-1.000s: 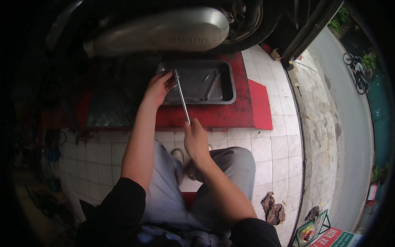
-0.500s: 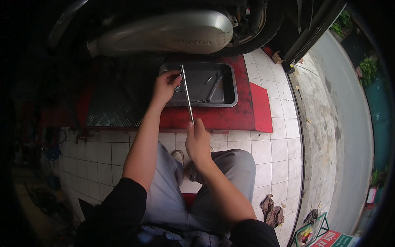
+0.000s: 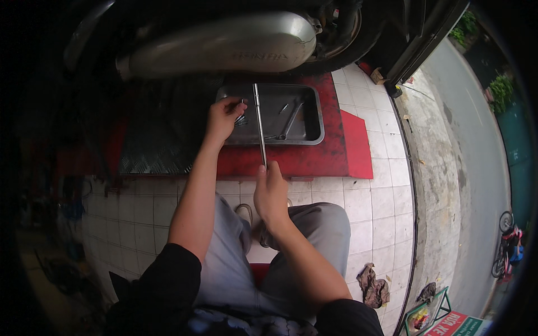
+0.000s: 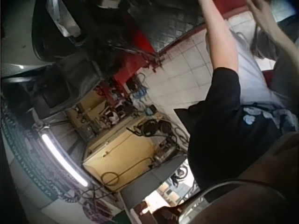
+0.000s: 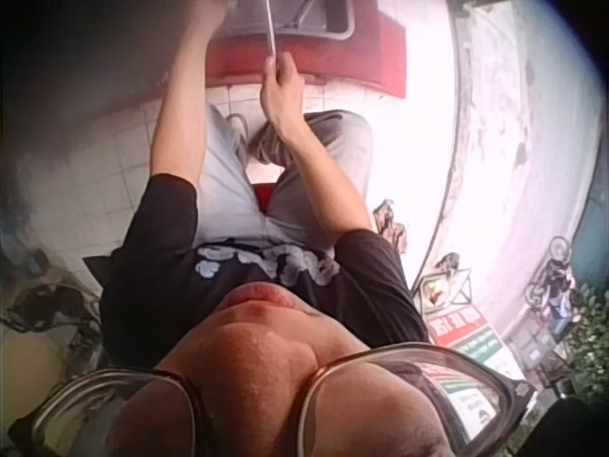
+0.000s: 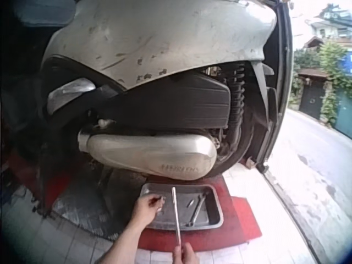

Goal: The person works on a motorcycle engine cover by removing and replacing small bolts using a T-handle socket wrench. The person takes a bolt from a metal tray, positions it on the engine case by hand, and then uses the wrench to tighten it, repeating this process for another bolt.

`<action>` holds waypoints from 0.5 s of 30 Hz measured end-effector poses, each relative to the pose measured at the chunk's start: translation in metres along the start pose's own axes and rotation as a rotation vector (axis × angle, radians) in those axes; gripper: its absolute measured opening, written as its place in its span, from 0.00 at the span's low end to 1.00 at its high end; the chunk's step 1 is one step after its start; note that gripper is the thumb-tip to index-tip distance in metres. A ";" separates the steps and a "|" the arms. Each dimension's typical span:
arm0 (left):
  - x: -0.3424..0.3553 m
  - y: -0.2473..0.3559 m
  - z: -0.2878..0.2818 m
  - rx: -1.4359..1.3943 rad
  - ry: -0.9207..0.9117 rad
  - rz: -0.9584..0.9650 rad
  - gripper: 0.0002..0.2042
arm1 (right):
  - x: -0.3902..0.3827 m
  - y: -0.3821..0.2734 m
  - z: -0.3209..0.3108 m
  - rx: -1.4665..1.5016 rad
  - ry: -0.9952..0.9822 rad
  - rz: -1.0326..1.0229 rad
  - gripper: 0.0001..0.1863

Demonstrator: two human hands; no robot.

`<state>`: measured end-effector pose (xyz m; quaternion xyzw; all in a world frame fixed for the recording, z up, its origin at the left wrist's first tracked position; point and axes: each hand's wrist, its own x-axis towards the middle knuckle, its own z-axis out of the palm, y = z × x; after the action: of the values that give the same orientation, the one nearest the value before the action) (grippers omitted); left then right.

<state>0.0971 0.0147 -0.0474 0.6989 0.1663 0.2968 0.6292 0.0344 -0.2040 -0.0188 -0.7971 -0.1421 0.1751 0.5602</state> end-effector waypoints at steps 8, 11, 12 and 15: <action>0.004 0.004 -0.002 -0.013 -0.040 -0.017 0.07 | -0.001 0.002 0.006 -0.120 -0.073 0.026 0.14; 0.000 0.017 0.003 -0.182 0.006 -0.149 0.07 | -0.002 0.002 0.007 -0.115 -0.074 0.015 0.14; 0.000 0.018 0.001 -0.184 0.001 -0.208 0.06 | -0.002 0.004 0.007 -0.115 -0.067 0.005 0.14; -0.003 0.025 -0.003 -0.292 0.009 -0.368 0.06 | -0.001 0.016 0.011 -0.026 -0.011 -0.016 0.14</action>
<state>0.0892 0.0116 -0.0238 0.5571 0.2490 0.2011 0.7663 0.0288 -0.2008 -0.0366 -0.8021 -0.1538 0.1734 0.5503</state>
